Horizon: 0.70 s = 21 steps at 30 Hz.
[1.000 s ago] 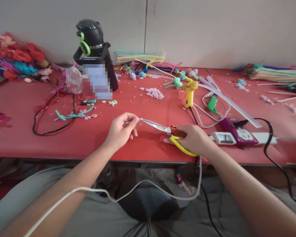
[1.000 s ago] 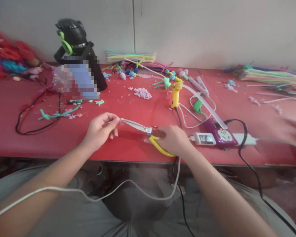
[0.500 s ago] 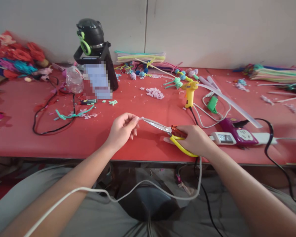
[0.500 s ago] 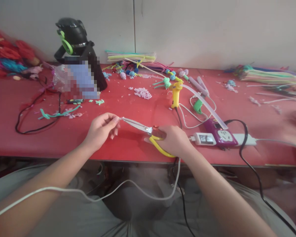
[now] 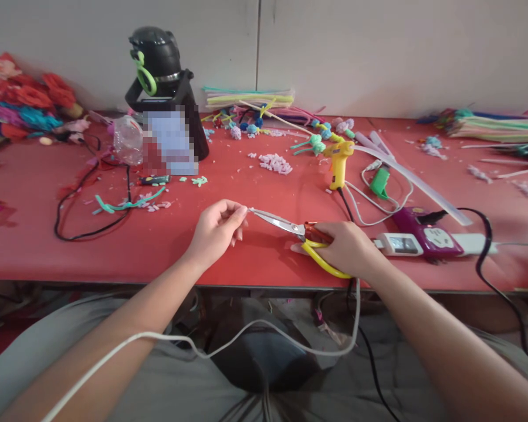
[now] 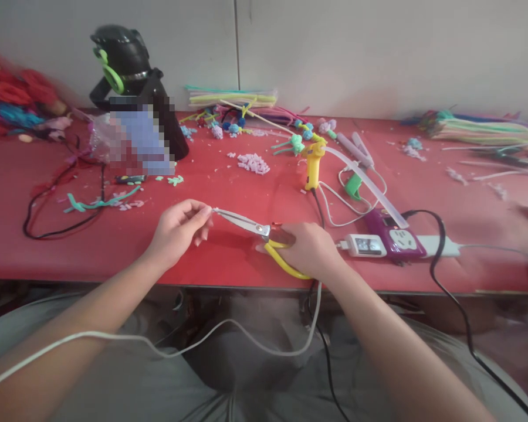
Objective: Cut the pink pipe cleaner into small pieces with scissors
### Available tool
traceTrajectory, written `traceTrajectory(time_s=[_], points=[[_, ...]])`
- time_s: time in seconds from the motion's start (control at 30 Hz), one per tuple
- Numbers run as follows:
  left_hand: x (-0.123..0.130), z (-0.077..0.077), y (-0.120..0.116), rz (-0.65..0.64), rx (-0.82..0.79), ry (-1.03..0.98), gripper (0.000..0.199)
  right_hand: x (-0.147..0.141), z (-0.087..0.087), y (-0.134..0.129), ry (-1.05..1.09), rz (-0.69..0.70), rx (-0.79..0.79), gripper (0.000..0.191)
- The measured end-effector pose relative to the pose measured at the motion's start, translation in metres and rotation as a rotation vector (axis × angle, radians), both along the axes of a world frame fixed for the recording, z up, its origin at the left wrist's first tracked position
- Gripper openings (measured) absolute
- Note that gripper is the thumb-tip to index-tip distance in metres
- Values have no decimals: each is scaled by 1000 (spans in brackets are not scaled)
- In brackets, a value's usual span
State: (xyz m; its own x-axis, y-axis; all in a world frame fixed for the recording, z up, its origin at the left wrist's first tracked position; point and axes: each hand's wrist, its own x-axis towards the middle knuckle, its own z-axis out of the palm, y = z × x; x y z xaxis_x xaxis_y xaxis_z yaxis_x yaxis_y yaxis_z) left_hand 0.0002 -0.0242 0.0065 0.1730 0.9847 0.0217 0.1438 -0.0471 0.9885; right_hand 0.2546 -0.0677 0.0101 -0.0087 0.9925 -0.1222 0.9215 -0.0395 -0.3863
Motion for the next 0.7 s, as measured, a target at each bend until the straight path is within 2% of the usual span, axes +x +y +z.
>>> traceTrajectory(time_s=[0.7], points=[[-2,0,0,-5,-1,-26,22,6,-4,-1,35,72,30,64]])
